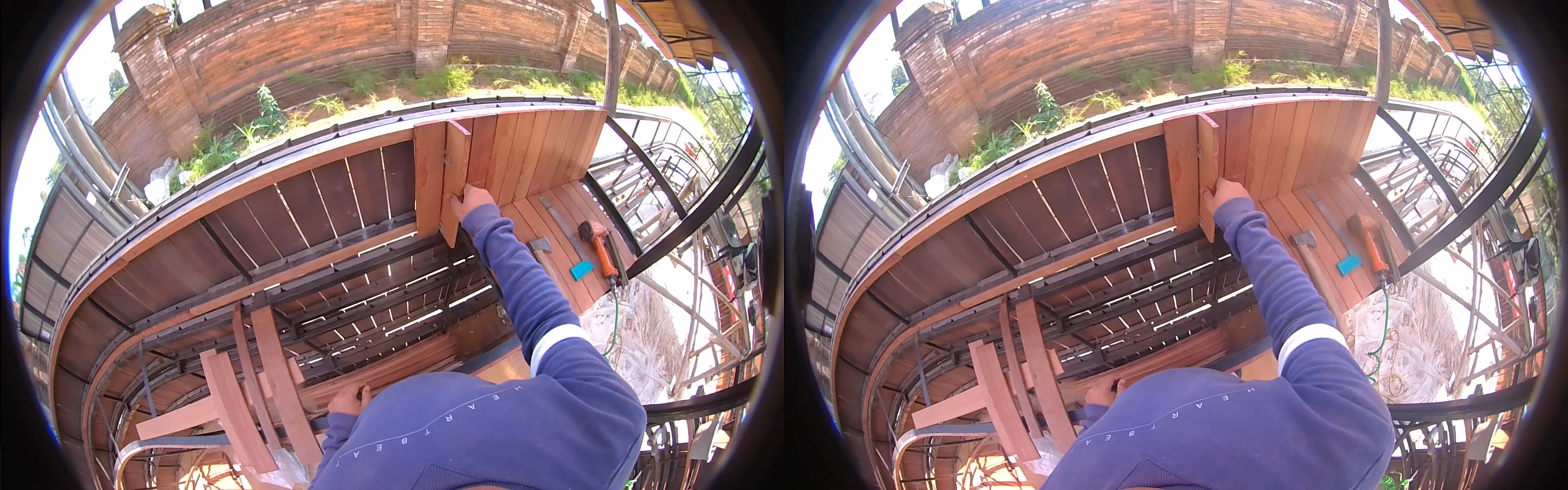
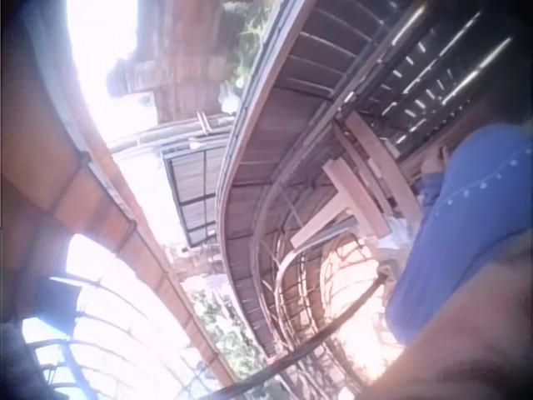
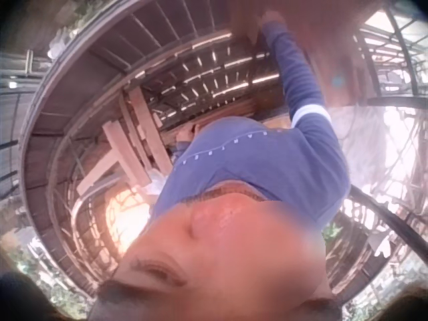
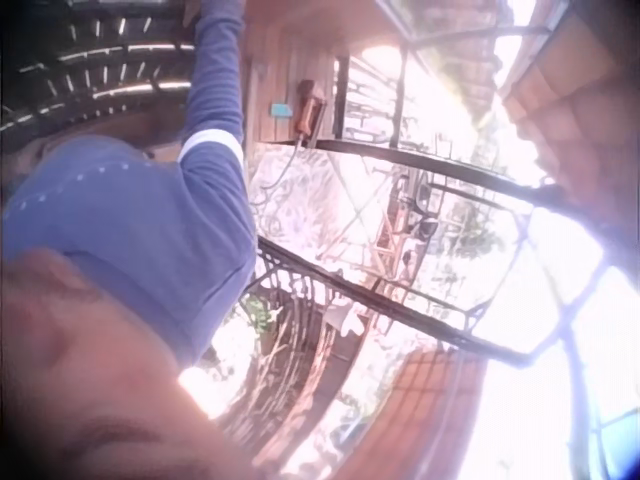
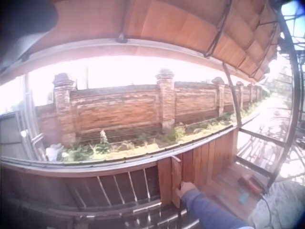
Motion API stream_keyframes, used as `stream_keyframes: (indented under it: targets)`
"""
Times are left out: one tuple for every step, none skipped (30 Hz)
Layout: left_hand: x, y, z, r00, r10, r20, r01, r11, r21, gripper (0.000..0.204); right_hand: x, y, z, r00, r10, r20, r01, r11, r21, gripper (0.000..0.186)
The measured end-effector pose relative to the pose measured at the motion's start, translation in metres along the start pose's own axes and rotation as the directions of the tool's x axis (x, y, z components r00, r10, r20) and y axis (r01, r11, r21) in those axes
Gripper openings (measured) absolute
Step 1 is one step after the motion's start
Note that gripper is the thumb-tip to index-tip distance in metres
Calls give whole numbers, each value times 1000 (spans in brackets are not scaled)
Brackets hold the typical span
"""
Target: The person positions wooden slats onto a metal frame and attaches them using a nail gun. The person uses a square ruler to check the alignment of the slats before fastening them.
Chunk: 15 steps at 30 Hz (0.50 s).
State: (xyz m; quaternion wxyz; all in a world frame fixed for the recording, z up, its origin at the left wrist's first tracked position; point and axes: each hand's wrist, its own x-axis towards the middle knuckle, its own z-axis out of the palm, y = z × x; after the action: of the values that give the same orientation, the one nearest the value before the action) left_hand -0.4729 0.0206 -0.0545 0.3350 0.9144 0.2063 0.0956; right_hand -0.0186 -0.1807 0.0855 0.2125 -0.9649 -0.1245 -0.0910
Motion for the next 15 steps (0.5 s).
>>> stream_keyframes:
  targets:
    - [-1,0,0,1000,8,-8,-8,1000,-6,17,3,1,7,1000,3,-13,-3,1000,19,43]
    - [0,1,0,1000,-11,-1,11,1000,-18,17,5,4,12,1000,8,-28,-7,999,37,42]
    - [0,1,-2,999,-32,9,32,999,-25,17,2,3,13,999,-1,-48,3,999,41,41]
    - [-1,1,-2,998,-51,20,52,998,-32,18,-2,3,13,998,-10,-69,13,999,45,40]
    - [-1,-1,-2,999,-50,21,50,998,-27,18,-6,3,12,996,-17,-91,22,999,48,39]
    - [0,-2,-1,999,-45,19,45,999,-22,18,-11,3,11,994,-32,-105,42,994,102,38]
    - [0,-4,0,999,-40,18,40,999,-17,18,-19,5,9,992,-44,-121,63,986,154,38]
    - [1,-4,1,999,-48,22,48,999,-15,18,-26,7,7,989,-55,-137,82,975,205,37]
    - [1,-5,1,998,-56,25,56,998,-9,19,-33,9,4,988,-39,-148,71,973,218,36]
    - [1,-5,1,998,-63,29,63,998,-3,19,-39,11,-1,987,-22,-159,58,971,230,35]
    - [0,-7,4,998,-59,30,59,998,-3,19,-45,15,-6,985,-3,-170,44,969,242,35]
    - [2,-11,5,998,-50,34,50,999,5,19,-51,21,-12,983,2,-185,47,964,260,33]
    - [3,-13,5,998,-40,41,40,999,12,19,-58,28,-18,979,8,-202,49,960,277,32]
    - [3,-13,7,998,-55,44,55,998,-3,20,-66,34,-25,976,18,-219,48,955,293,31]
    - [3,-10,7,997,-67,50,67,998,-11,20,-78,34,-37,974,44,-222,41,931,362,30]
